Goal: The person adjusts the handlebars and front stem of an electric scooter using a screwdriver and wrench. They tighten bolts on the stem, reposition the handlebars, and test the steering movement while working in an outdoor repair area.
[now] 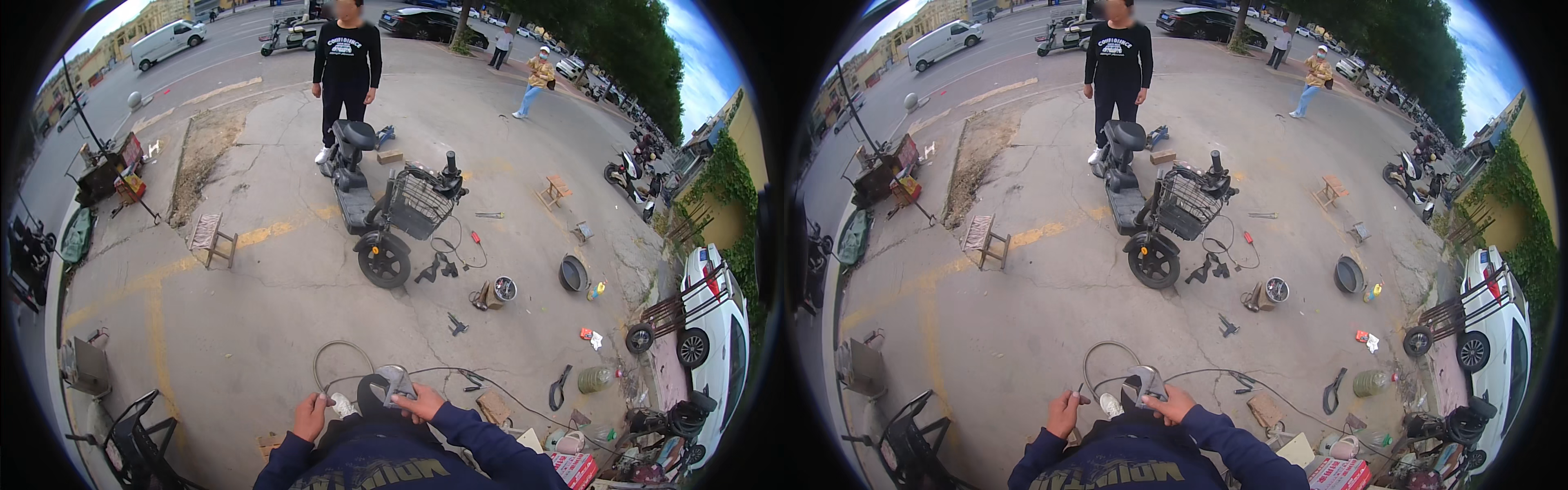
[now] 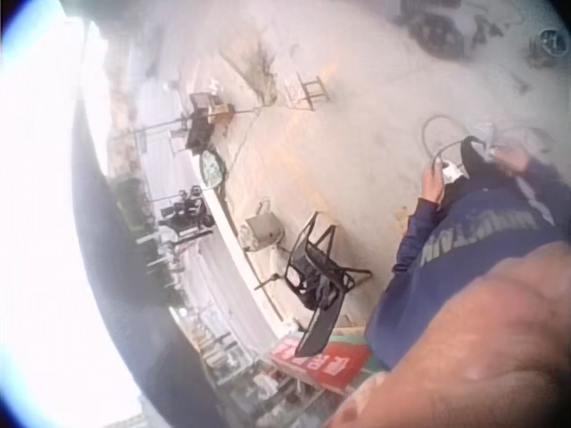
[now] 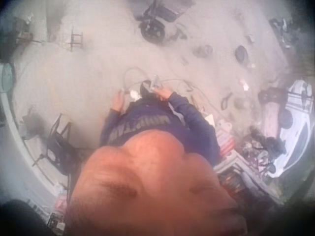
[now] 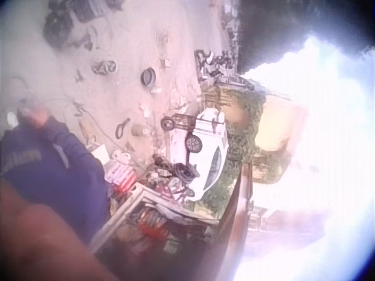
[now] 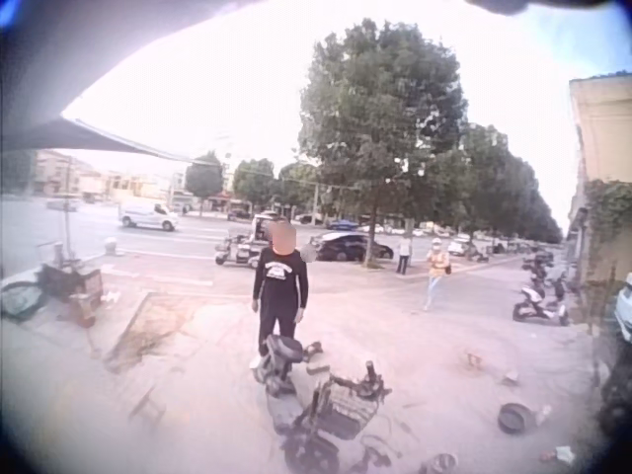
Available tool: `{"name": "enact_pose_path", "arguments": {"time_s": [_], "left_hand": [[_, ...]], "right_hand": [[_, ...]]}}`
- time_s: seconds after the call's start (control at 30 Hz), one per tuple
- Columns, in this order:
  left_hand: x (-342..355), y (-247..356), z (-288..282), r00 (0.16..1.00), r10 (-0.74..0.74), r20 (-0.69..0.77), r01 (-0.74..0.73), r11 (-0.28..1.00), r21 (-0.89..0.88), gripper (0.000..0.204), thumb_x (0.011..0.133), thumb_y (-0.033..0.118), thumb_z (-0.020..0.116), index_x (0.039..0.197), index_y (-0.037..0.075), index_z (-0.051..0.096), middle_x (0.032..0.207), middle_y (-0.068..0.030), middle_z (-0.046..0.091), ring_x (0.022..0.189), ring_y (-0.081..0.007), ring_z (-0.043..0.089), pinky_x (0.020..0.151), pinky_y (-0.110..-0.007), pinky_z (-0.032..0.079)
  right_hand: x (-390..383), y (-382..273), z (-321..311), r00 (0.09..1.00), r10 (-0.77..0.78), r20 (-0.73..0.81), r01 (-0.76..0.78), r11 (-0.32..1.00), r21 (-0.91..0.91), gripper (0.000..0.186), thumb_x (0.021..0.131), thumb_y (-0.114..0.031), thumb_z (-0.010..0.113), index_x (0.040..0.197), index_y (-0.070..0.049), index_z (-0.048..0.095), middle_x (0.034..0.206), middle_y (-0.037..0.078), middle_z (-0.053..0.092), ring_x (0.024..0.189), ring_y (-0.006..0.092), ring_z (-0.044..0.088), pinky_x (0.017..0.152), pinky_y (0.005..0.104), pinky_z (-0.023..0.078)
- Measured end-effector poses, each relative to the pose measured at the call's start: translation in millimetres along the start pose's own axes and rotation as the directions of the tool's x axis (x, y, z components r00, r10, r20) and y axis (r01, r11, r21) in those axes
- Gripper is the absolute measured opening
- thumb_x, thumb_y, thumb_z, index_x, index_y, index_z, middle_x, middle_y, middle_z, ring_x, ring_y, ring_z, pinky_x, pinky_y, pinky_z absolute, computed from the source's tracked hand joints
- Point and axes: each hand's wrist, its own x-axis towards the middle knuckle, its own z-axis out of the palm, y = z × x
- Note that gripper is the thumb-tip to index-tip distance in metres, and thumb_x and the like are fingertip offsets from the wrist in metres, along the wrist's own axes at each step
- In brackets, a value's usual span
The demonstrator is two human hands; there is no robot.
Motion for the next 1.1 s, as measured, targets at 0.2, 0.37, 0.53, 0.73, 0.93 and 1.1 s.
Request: {"name": "enact_pose_path", "arguments": {"time_s": [0.2,0.37,0.53,0.73,0.93,1.1], "left_hand": [[90,20,-58,0.952,-0.262,0.159,0.262,0.965,0.025,0.039,0.103,0.03,0.042,0.097,0.003,0.069,0.072,-0.0033,0.063,0.051,-0.012,0.049,0.048,-0.029,0.043],[166,17,-70,0.955,-0.283,0.091,0.282,0.959,0.024,0.034,0.102,0.03,0.045,0.104,0.003,0.066,0.083,-0.005,0.072,0.059,-0.0165,0.06,0.055,-0.033,0.05],[259,11,-97,0.985,-0.13,0.114,0.07,0.901,0.428,0.03,0.099,0.033,0.051,0.109,0.01,0.068,0.08,-0.0069,0.074,0.071,-0.0269,0.069,0.068,-0.041,0.054],[351,32,-122,0.983,-0.179,0.04,0.13,0.834,0.536,0.028,0.096,0.03,0.054,0.114,0.011,0.065,0.091,-0.0199,0.07,0.085,-0.0411,0.067,0.074,-0.049,0.053],[450,23,-166,0.94,-0.31,0.146,0.192,0.83,0.524,0.025,0.093,0.018,0.056,0.113,0.005,0.065,0.083,-0.0127,0.074,0.082,-0.0301,0.072,0.075,-0.041,0.055],[591,43,-193,0.932,-0.201,0.3,-0.026,0.791,0.611,0.022,0.092,0.015,0.056,0.109,0.004,0.063,0.077,-0.0123,0.073,0.075,-0.0303,0.072,0.071,-0.04,0.055]], "right_hand": [[53,-14,-30,0.97,0.049,-0.237,0.042,0.93,0.365,0.04,0.09,-0.039,0.073,0.102,-0.001,0.066,0.069,0.009,0.067,0.043,0.0135,0.057,0.042,0.0266,0.046],[138,-53,-46,0.97,0.057,-0.236,0.028,0.94,0.341,0.039,0.09,-0.038,0.073,0.101,-0.002,0.066,0.069,0.009,0.067,0.044,0.0136,0.057,0.042,0.0267,0.047],[232,-144,-58,0.989,-0.065,-0.133,0.069,0.997,0.021,0.045,0.089,-0.044,0.072,0.101,-0.001,0.066,0.068,0.009,0.067,0.046,0.0131,0.059,0.045,0.0279,0.048],[325,-278,-81,0.973,-0.231,-0.009,0.218,0.933,-0.285,0.059,0.083,-0.061,0.068,0.101,-0.004,0.071,0.078,0.017,0.071,0.075,0.0317,0.071,0.074,0.0413,0.054],[399,-318,-97,0.942,-0.327,-0.078,0.29,0.908,-0.303,0.056,0.085,-0.056,0.069,0.108,-0.005,0.069,0.085,0.02,0.071,0.087,0.0381,0.068,0.081,0.0441,0.052],[450,-314,-130,0.937,-0.038,-0.348,0.029,0.999,-0.033,0.051,0.086,-0.05,0.07,0.097,0.0,0.067,0.075,0.016,0.07,0.063,0.0303,0.069,0.065,0.0414,0.055]]}}
